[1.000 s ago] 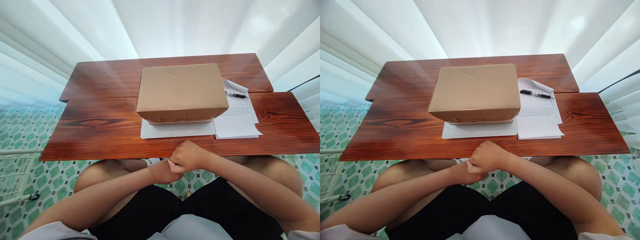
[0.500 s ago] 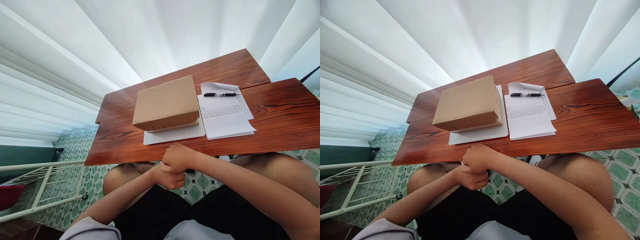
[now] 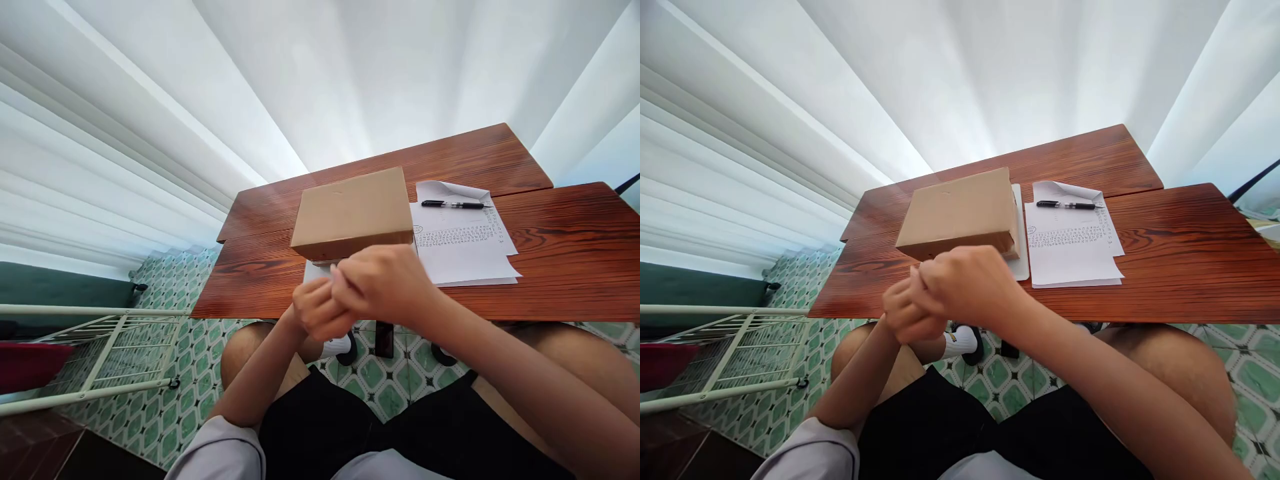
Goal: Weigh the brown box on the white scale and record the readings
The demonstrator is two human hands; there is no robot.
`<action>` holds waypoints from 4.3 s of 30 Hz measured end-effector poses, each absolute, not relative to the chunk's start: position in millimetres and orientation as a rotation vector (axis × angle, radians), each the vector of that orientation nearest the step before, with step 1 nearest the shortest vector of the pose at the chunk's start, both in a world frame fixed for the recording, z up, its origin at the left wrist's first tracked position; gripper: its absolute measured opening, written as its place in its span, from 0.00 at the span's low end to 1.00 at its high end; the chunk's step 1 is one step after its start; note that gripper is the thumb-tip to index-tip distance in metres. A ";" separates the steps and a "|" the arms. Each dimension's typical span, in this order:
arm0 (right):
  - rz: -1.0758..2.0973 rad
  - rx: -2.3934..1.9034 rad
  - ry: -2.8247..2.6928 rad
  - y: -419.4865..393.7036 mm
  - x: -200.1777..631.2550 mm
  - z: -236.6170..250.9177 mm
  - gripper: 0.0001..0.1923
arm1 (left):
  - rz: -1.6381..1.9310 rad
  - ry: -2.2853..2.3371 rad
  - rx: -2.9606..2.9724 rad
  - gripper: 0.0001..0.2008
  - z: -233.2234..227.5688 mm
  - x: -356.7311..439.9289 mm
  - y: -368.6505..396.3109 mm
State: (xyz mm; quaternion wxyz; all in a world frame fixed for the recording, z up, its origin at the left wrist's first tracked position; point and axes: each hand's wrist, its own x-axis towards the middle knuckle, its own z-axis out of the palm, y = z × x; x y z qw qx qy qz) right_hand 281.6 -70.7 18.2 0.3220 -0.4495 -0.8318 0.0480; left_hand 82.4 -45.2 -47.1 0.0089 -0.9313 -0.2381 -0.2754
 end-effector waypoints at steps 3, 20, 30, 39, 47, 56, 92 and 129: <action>-0.032 -1.391 -1.964 -62.1 297.9 27.7 0.17 | -1.145 -0.610 -2.599 0.08 -20.8 88.6 -37.2; 0.391 -1.921 -1.749 -33.7 332.4 9.6 0.42 | -1.780 -1.693 -2.483 0.24 -10.7 68.6 4.5; 0.443 -2.026 -1.809 -26.9 338.7 7.7 0.44 | -1.537 -2.360 -2.744 0.37 -13.7 53.4 19.5; 0.352 -1.995 -1.863 -28.2 343.2 1.7 0.37 | -1.214 -2.336 -2.763 0.31 -8.8 57.9 16.9; 0.362 -2.024 -1.825 -29.4 340.1 2.5 0.37 | -1.205 -2.306 -2.737 0.31 -12.0 61.5 14.9; 0.298 -2.005 -1.830 -30.7 338.4 5.2 0.34 | -1.257 -2.271 -2.745 0.29 -11.4 61.0 12.7; 0.615 -1.682 -1.895 -9.6 268.9 45.1 0.29 | -1.688 -2.141 -2.384 0.23 37.6 -7.3 4.7; 1.208 -1.293 -1.764 46.4 148.9 -18.5 0.30 | -1.334 -2.572 -1.714 0.27 12.5 -93.9 38.5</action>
